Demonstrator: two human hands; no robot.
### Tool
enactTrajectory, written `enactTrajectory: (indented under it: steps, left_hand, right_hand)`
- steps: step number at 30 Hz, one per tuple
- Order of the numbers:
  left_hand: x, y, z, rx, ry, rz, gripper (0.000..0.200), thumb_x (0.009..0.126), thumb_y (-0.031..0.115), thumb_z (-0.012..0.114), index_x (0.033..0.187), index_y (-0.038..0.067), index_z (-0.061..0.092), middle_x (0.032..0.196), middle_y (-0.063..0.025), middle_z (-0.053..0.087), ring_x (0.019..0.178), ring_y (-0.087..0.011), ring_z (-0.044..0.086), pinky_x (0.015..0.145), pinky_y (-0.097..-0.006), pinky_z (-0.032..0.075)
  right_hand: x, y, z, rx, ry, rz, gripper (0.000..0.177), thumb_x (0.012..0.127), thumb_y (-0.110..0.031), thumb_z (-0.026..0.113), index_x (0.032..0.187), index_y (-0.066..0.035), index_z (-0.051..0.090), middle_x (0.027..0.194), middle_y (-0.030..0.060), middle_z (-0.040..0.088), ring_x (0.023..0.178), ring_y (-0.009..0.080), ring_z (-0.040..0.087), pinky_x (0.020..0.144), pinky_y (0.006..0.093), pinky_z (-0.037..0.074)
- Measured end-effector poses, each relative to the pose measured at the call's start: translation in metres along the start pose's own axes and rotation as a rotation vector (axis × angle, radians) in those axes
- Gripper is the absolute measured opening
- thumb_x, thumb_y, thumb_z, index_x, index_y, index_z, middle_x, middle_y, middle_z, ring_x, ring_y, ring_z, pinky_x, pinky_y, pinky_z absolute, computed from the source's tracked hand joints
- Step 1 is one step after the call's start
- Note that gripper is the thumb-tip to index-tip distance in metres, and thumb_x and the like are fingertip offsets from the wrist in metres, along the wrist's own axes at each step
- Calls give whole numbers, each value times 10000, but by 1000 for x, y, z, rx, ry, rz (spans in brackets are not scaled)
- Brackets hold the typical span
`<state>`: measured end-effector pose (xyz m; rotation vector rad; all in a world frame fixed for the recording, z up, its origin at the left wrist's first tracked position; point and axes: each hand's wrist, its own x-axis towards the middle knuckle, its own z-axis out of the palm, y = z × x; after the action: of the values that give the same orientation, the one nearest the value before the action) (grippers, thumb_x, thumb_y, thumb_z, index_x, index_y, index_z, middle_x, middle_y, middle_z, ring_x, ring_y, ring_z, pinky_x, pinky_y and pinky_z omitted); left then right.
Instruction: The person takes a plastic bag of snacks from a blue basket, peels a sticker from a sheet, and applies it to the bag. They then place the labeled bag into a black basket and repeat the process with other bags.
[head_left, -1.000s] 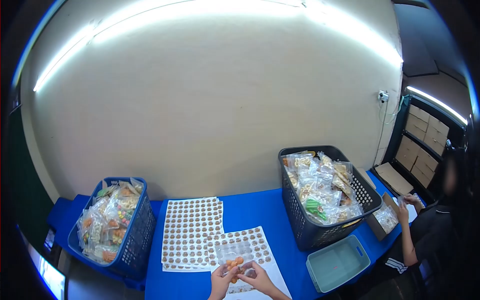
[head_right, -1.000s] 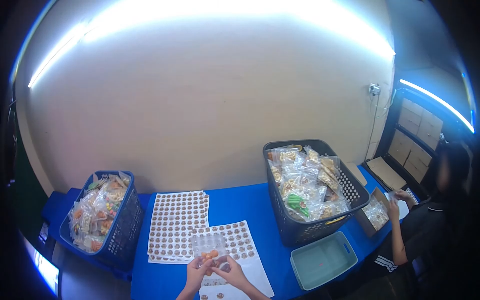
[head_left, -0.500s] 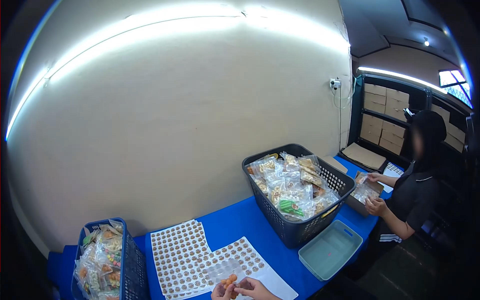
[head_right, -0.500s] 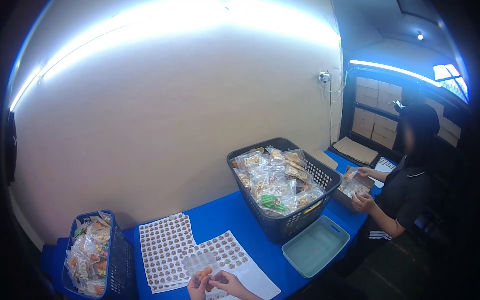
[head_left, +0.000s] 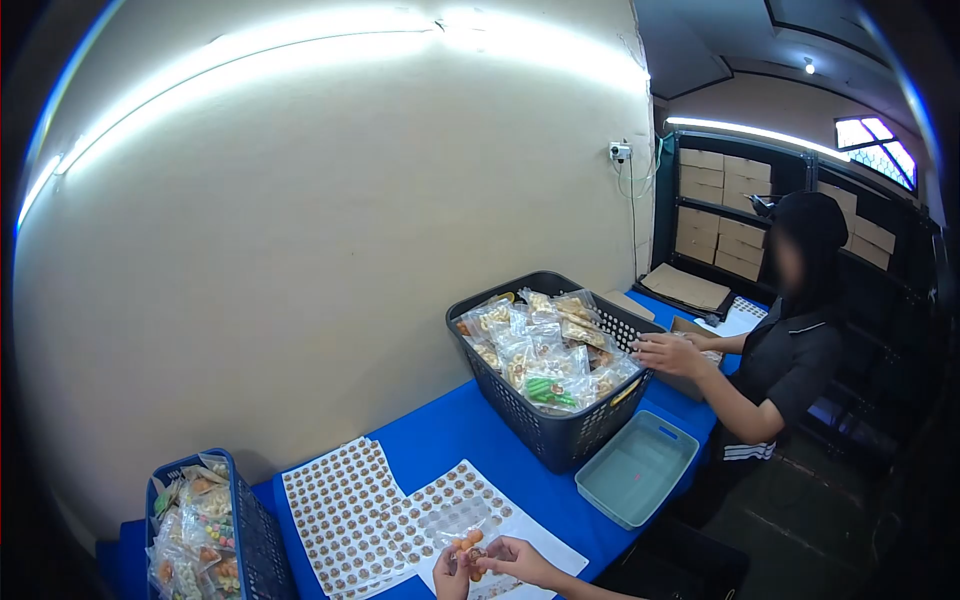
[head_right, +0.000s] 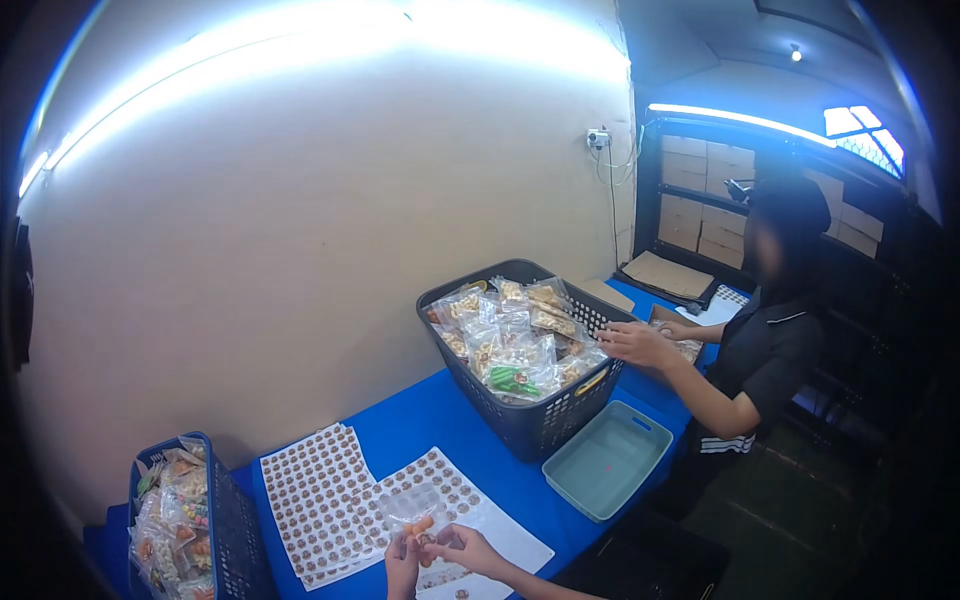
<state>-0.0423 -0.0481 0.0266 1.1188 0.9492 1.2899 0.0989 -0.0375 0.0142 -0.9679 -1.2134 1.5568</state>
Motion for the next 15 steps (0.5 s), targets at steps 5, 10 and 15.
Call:
enactTrajectory:
  steps: [5, 10, 15]
  left_hand:
    - [-15, -23, 0, -15, 40, -18, 292, 832, 204, 572, 1044, 16, 503, 816, -50, 573, 675, -80, 524, 543, -190, 410]
    - [-36, -32, -11, -19, -20, -54, 310, 827, 242, 575, 1040, 24, 518, 825, -44, 575, 712, -97, 534, 611, -215, 427]
    - [-50, -47, -23, 1, 13, -133, 285, 832, 253, 566, 1009, 30, 559, 804, -27, 575, 708, -89, 526, 632, -220, 425]
  right_hand:
    - [-7, 1, 2, -32, 105, 25, 200, 813, -164, 592, 883, 21, 565, 714, 26, 588, 619, 70, 535, 570, 186, 426]
    - [-21, 18, 4, -30, 120, -8, 203, 823, -178, 579, 869, 19, 586, 726, 35, 589, 588, 74, 527, 536, 189, 423]
    - [-29, 28, 21, 131, 97, -182, 166, 782, -154, 633, 781, -20, 536, 689, 52, 587, 616, 103, 565, 539, 216, 454]
